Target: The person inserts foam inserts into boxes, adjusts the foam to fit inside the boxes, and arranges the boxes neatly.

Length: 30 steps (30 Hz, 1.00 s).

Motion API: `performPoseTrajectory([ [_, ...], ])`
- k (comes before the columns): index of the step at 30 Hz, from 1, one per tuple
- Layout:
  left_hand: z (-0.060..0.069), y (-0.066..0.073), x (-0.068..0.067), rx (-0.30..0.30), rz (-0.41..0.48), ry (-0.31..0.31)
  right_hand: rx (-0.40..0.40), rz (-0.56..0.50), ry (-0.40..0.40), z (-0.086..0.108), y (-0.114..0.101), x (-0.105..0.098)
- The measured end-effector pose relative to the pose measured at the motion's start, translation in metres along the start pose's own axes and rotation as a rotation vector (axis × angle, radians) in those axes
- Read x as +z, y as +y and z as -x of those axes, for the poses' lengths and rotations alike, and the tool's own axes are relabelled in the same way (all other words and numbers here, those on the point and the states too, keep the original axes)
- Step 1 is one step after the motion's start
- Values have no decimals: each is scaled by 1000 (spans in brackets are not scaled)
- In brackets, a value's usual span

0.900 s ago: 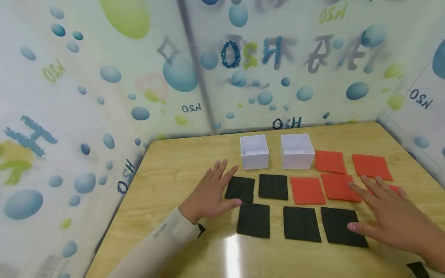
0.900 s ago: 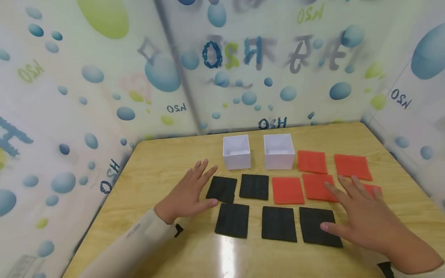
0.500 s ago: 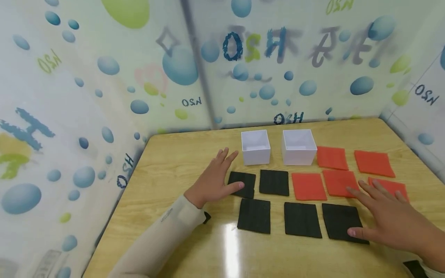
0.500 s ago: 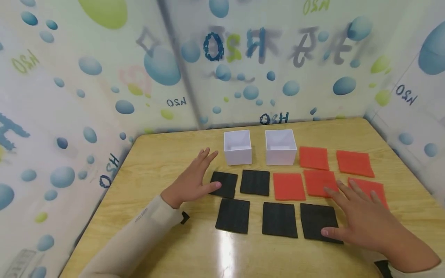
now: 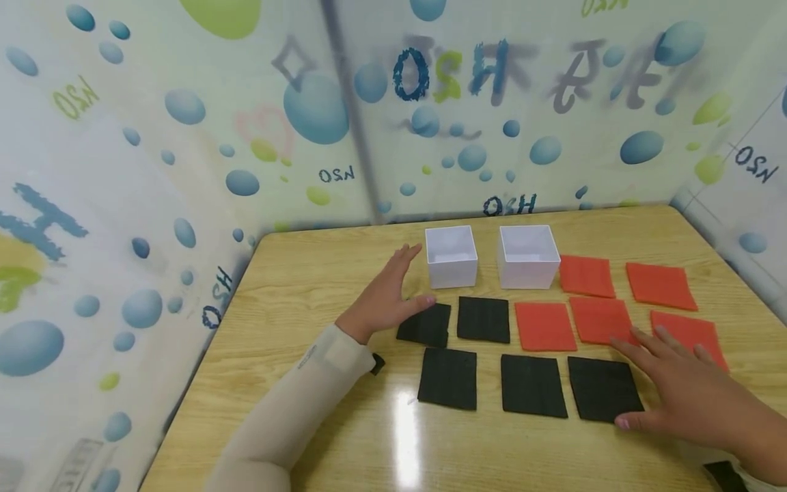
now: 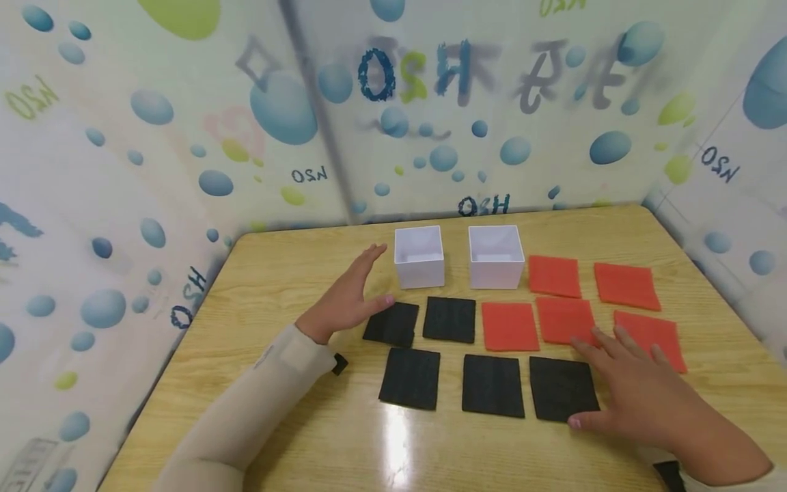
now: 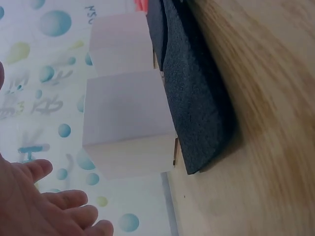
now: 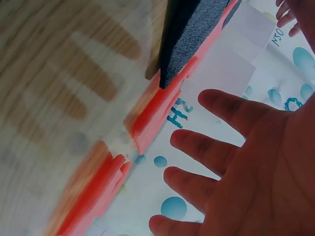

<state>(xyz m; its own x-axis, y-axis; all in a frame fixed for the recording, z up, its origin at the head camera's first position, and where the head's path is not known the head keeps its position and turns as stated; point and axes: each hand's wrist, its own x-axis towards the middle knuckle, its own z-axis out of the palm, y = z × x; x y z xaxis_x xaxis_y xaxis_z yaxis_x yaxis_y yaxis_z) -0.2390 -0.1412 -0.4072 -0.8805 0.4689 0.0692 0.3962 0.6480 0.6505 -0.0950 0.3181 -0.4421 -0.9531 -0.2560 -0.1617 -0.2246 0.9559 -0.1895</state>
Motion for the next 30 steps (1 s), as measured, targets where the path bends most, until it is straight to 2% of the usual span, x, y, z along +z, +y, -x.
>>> performPoseTrajectory([
  [9,-20,3,-3,30,70,62,1,-5,-21,-2,-9,-4],
  [16,-35,3,-1,-5,139,104,5,-43,-25,-4,-11,-2],
  [23,-48,-2,2,-52,198,116,11,-62,-37,-4,-6,0],
  [30,-63,-5,3,-61,298,121,21,-59,-45,-3,-1,3],
])
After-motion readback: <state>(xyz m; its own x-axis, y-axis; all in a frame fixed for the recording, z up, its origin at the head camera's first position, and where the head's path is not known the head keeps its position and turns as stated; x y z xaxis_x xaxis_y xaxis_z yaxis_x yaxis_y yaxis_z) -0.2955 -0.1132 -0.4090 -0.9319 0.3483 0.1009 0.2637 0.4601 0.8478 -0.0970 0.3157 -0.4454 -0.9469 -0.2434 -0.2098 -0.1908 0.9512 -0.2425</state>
